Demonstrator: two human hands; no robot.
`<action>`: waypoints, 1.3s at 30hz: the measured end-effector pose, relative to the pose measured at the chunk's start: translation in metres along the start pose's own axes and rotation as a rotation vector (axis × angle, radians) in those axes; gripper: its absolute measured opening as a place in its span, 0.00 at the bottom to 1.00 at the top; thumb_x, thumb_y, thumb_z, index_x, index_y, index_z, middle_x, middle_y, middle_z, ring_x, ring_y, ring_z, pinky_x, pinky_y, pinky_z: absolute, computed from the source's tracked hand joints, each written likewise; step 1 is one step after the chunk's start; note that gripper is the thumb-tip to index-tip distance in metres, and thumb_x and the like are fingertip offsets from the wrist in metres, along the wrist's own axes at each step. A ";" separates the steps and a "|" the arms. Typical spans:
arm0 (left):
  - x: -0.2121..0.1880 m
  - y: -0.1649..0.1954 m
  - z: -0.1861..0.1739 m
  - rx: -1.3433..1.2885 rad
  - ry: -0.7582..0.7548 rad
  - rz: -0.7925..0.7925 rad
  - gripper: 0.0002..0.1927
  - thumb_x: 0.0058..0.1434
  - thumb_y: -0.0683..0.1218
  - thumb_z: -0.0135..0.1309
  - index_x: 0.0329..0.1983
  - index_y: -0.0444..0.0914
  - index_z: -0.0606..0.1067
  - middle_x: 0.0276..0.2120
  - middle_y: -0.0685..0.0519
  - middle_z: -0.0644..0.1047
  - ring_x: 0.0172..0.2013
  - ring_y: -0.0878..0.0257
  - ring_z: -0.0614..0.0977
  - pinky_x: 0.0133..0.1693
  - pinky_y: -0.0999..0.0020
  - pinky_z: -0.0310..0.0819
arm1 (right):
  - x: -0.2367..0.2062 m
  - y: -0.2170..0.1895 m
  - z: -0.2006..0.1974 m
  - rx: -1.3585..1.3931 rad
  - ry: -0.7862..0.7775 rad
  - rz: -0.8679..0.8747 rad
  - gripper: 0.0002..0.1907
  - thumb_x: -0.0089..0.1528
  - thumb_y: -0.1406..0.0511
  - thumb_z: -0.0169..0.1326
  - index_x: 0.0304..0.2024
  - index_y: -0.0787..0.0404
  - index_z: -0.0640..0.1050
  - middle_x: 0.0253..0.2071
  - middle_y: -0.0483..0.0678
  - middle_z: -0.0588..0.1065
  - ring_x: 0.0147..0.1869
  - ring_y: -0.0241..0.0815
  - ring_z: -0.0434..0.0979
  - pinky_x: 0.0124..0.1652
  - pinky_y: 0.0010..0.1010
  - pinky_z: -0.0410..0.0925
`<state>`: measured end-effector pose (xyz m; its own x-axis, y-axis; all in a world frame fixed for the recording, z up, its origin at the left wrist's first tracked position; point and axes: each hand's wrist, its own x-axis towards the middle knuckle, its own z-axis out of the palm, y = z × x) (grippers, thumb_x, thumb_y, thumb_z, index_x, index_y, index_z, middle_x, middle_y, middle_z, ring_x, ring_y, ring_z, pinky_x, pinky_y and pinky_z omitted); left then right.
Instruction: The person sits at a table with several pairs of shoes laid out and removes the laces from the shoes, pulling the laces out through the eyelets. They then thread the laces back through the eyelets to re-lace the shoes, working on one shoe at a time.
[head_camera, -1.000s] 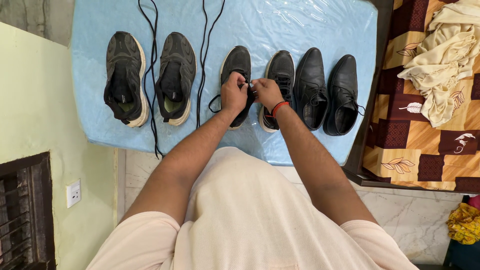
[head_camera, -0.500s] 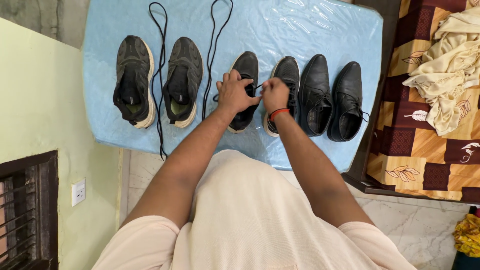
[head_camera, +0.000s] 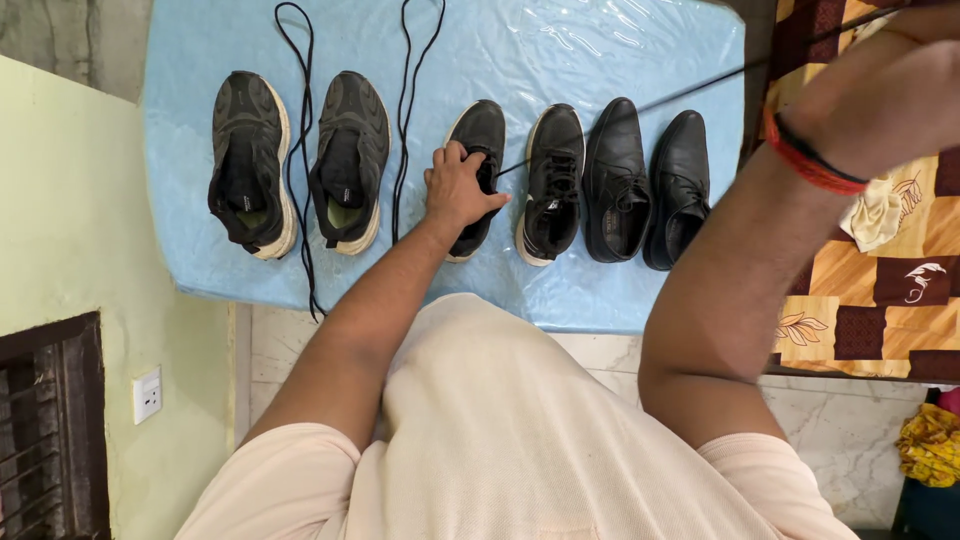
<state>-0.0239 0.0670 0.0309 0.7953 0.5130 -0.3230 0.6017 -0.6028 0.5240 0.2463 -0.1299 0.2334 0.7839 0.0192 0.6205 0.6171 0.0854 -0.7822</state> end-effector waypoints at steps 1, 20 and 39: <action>-0.001 -0.004 0.003 -0.056 0.010 0.023 0.46 0.43 0.65 0.73 0.62 0.42 0.72 0.59 0.48 0.64 0.64 0.48 0.62 0.60 0.46 0.61 | -0.003 -0.012 0.009 0.169 -0.024 0.129 0.12 0.79 0.69 0.47 0.39 0.64 0.69 0.28 0.52 0.70 0.29 0.44 0.66 0.30 0.32 0.63; -0.003 -0.015 0.015 -0.202 0.272 -0.187 0.28 0.48 0.55 0.68 0.49 0.36 0.77 0.49 0.47 0.74 0.55 0.47 0.73 0.54 0.53 0.71 | -0.204 0.077 0.123 -0.503 -1.436 0.042 0.04 0.56 0.71 0.61 0.34 0.62 0.84 0.36 0.57 0.78 0.42 0.58 0.79 0.42 0.44 0.71; -0.010 -0.003 0.004 -0.155 0.164 -0.319 0.25 0.51 0.57 0.66 0.44 0.36 0.78 0.48 0.47 0.74 0.55 0.48 0.73 0.55 0.53 0.71 | -0.241 0.100 0.133 -0.609 -1.702 -0.172 0.13 0.52 0.67 0.60 0.40 0.63 0.78 0.42 0.55 0.76 0.48 0.58 0.78 0.45 0.43 0.72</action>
<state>-0.0335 0.0614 0.0290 0.5403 0.7583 -0.3647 0.7883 -0.3045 0.5347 0.1102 0.0065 0.0135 0.0390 0.9686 -0.2457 0.9167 -0.1326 -0.3770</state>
